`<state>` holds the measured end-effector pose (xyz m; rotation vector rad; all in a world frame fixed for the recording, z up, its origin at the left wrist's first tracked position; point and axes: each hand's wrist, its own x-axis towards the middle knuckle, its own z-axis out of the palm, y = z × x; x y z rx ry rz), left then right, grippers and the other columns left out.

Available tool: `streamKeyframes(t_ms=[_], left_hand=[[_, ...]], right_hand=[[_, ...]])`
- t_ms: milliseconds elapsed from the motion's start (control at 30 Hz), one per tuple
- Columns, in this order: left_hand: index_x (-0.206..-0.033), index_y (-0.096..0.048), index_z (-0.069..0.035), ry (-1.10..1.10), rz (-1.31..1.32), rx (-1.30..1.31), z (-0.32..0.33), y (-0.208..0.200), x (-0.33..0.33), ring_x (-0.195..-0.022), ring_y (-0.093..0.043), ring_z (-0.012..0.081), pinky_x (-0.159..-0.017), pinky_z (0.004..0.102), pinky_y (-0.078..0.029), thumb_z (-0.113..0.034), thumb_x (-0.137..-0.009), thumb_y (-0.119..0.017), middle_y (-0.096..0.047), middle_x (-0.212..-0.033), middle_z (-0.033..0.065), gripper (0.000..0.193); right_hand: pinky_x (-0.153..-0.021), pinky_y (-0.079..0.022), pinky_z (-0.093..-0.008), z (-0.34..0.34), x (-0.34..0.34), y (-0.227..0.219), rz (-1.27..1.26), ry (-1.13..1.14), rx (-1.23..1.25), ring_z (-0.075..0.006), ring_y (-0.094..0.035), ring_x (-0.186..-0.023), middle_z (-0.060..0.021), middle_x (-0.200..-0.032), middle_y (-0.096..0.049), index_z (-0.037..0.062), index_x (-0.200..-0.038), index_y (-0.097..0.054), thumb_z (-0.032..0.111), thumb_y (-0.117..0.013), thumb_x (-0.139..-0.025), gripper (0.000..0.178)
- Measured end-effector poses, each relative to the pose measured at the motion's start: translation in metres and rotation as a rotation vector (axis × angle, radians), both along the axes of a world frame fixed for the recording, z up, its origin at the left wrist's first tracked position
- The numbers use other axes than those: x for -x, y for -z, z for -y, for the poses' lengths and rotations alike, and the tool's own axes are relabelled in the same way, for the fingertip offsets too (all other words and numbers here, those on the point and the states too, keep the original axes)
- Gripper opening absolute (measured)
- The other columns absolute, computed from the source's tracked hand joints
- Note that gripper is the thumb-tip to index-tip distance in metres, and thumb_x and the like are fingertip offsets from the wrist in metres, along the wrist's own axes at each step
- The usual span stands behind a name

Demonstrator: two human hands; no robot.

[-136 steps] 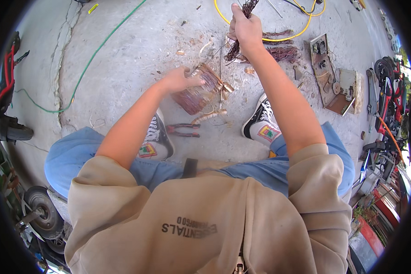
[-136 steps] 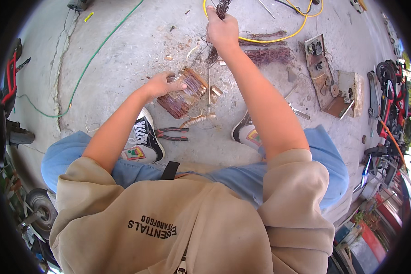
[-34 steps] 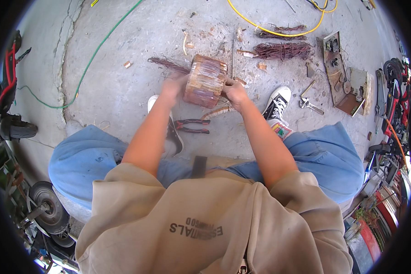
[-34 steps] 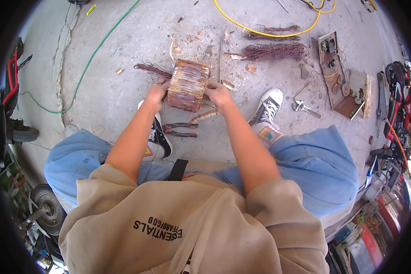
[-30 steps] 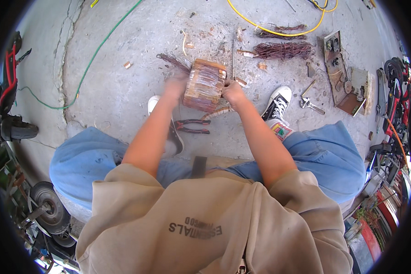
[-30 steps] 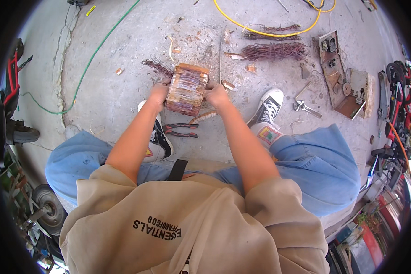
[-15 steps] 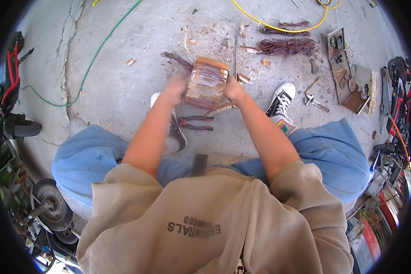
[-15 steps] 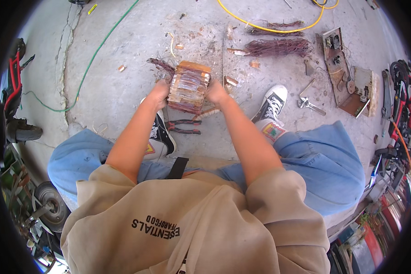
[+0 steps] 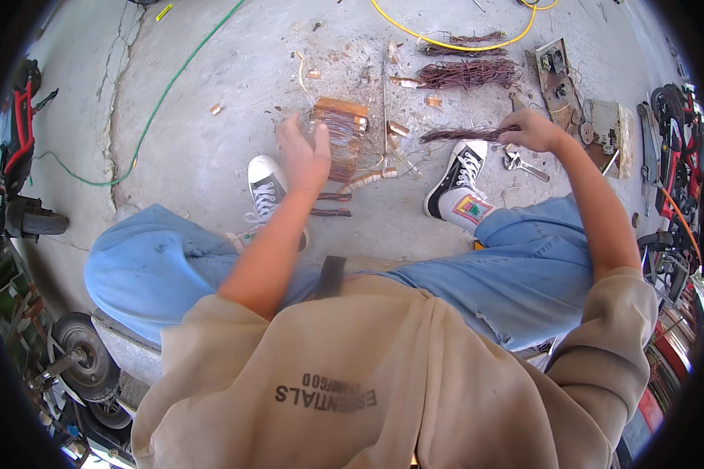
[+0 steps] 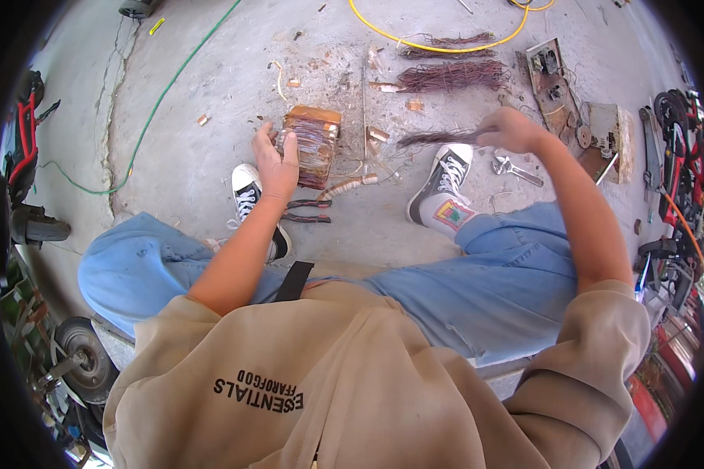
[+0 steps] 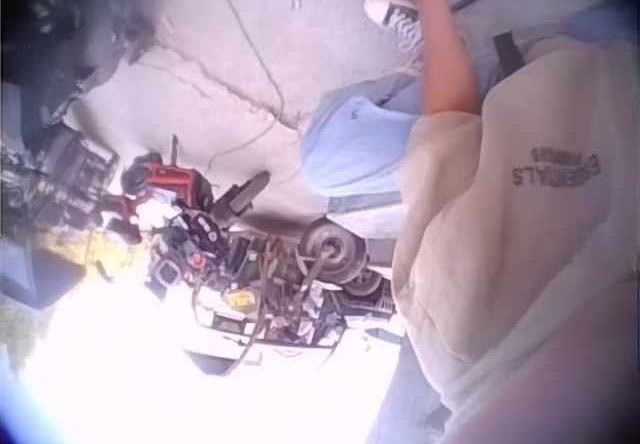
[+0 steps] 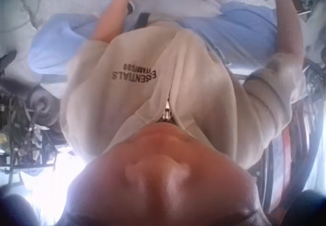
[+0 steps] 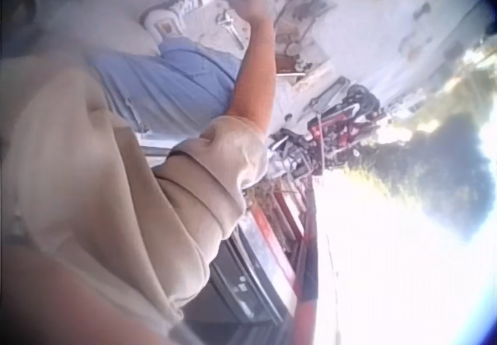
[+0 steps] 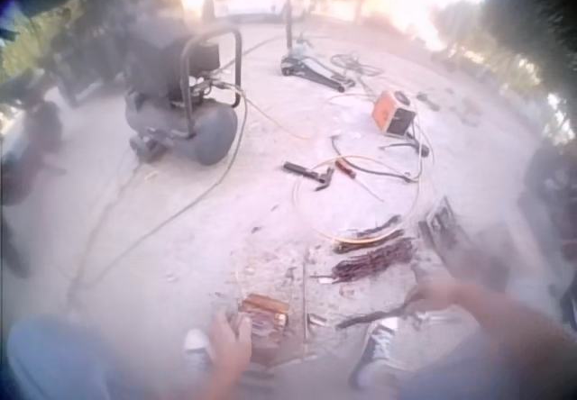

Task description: The person sits on the floor and winds a bundle of copper wire around a rectangular wooden spool. They repeatedly pull the wire, wrap it around the spool, and adjust the bundle with both hands.

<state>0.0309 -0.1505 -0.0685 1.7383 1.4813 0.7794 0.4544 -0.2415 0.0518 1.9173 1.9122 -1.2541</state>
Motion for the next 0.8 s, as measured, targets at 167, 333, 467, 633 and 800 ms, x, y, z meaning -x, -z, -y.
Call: streamKeyframes(t_ms=[167, 333, 467, 633, 800], left_hand=[[-0.127, -0.047, 0.001, 0.134, -0.191, -0.305, -0.002, -0.007, -0.002, -0.118, -0.046, 0.0374, -0.105, 0.0479, -0.032, -0.021, -0.082, -0.06, -0.047, -0.133, 0.0207, 0.052], [-0.132, -0.047, -0.002, 0.59, -0.286, -0.447, -0.005, -0.05, -0.034, -0.121, -0.047, 0.0342, -0.105, 0.0453, -0.033, -0.029, -0.087, -0.059, -0.052, -0.131, 0.0164, 0.054], [-0.12, -0.061, -0.007, 0.902, -0.288, -0.035, -0.028, -0.05, -0.067, -0.109, -0.057, 0.0308, -0.095, 0.0413, -0.043, -0.04, -0.094, -0.054, -0.064, -0.115, 0.0139, 0.043], [-0.1, -0.071, -0.006, 0.747, -0.119, 0.382, -0.073, -0.043, -0.077, -0.075, -0.063, 0.0193, -0.073, 0.0342, -0.05, -0.034, -0.092, -0.061, -0.069, -0.082, 0.0079, 0.031], [-0.091, -0.072, -0.001, 0.524, 0.167, 0.672, -0.082, -0.039, -0.076, -0.065, -0.058, 0.0069, -0.059, 0.0229, -0.048, -0.023, -0.091, -0.068, -0.068, -0.076, 0.0014, 0.022]], right_hand=[[-0.066, -0.045, -0.0239, 0.019, -0.034, -0.158, 0.016, 0.552, -0.206, -0.0075, -0.056, -0.074, -0.0016, -0.086, -0.066, -0.0032, -0.109, -0.067, 0.012, -0.066, -0.088, 0.026], [-0.062, -0.041, -0.0199, 0.02, 0.004, -0.16, -0.18, 0.577, -0.425, -0.004, -0.051, -0.07, 0.0022, -0.084, -0.062, -0.0028, -0.114, -0.065, 0.014, -0.066, -0.09, 0.029], [-0.062, -0.041, -0.0186, -0.007, 0.046, -0.133, -0.547, 0.68, -0.311, -0.0041, -0.054, -0.071, 0.0014, -0.081, -0.061, -0.003, -0.118, -0.06, 0.021, -0.066, -0.092, 0.036], [-0.077, -0.05, -0.0275, -0.022, 0.112, -0.013, -0.568, 0.453, -0.126, -0.0129, -0.063, -0.083, -0.0085, -0.091, -0.068, -0.0019, -0.113, -0.051, 0.006, -0.062, -0.091, 0.025], [-0.087, -0.048, -0.0323, -0.05, 0.18, 0.089, -0.66, 0.731, -0.334, -0.0188, -0.061, -0.096, -0.0106, -0.101, -0.066, -0.004, -0.116, -0.055, 0.015, -0.069, -0.078, 0.045]])
